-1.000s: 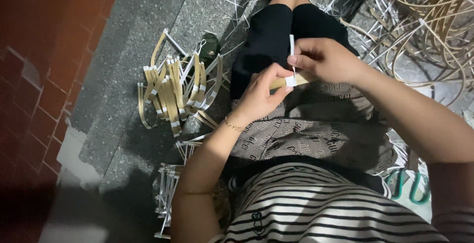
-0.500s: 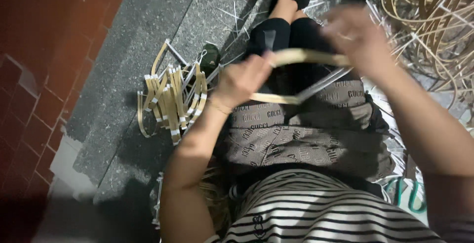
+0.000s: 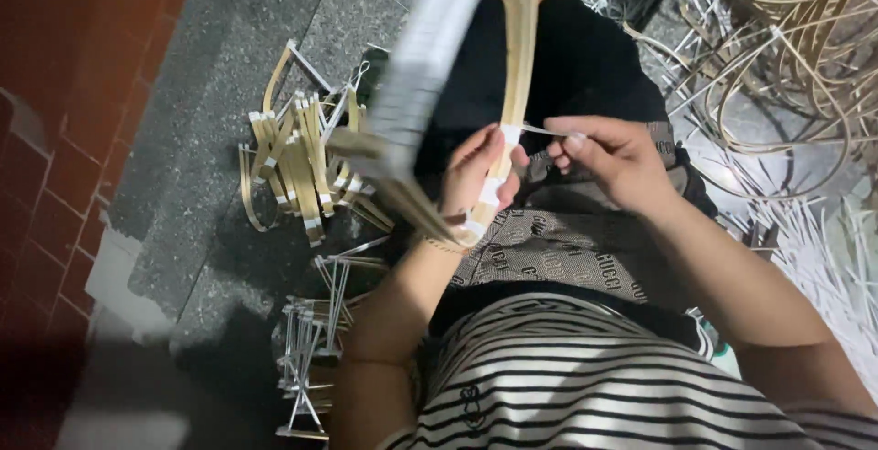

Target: The recorder is wrapping white ribbon or tape around a bamboo frame used for furniture or decor.

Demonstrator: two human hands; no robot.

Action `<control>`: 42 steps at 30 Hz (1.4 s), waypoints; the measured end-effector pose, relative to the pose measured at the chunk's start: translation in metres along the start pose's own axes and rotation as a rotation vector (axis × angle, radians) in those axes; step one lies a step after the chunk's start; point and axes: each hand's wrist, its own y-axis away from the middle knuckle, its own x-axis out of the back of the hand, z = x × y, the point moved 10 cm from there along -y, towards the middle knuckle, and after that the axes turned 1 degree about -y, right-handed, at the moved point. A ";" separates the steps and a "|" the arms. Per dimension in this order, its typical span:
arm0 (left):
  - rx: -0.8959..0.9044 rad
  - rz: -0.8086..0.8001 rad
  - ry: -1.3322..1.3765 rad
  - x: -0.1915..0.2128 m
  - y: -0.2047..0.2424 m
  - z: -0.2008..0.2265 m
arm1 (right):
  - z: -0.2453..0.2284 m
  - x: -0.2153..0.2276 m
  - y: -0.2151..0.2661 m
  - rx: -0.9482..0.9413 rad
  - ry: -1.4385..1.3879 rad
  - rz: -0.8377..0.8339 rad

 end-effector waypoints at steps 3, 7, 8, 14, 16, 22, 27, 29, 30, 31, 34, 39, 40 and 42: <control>-0.058 0.115 -0.184 0.010 0.000 -0.008 | 0.016 0.008 0.003 -0.059 -0.139 -0.012; -0.115 0.151 -0.185 0.025 -0.010 -0.021 | 0.010 0.008 0.000 -0.094 -0.167 -0.122; -0.055 0.064 -0.122 0.007 -0.005 -0.020 | -0.001 -0.001 -0.002 -0.104 -0.148 -0.178; -0.140 0.125 -0.118 0.010 -0.004 -0.029 | -0.050 -0.014 -0.017 -0.143 0.418 -0.006; -0.120 0.133 -0.114 0.008 -0.005 -0.032 | -0.065 -0.017 -0.019 -0.122 0.532 -0.003; -0.113 0.079 -0.126 0.003 -0.006 -0.032 | -0.099 -0.032 -0.026 0.094 0.915 -0.091; -0.122 0.082 -0.135 -0.004 -0.008 -0.029 | -0.118 -0.043 -0.024 0.185 1.046 -0.110; -0.110 0.093 -0.155 -0.003 -0.010 -0.031 | -0.123 -0.050 -0.022 0.262 1.170 -0.146; -0.111 0.094 -0.156 0.000 -0.011 -0.034 | -0.125 -0.052 -0.024 0.263 1.169 -0.146; -0.111 0.068 -0.129 0.000 -0.011 -0.038 | -0.127 -0.059 -0.024 0.310 1.208 -0.189; -0.078 0.059 -0.073 0.001 -0.013 -0.045 | -0.117 -0.065 -0.029 0.385 1.279 -0.268; -0.014 0.060 -0.056 0.014 -0.019 -0.057 | -0.095 -0.052 -0.025 0.431 1.249 -0.344; -0.049 0.085 -0.064 0.032 -0.026 -0.066 | -0.088 -0.045 -0.024 0.422 1.246 -0.337; -0.082 0.105 -0.076 0.040 -0.028 -0.068 | -0.086 -0.041 -0.022 0.412 1.243 -0.324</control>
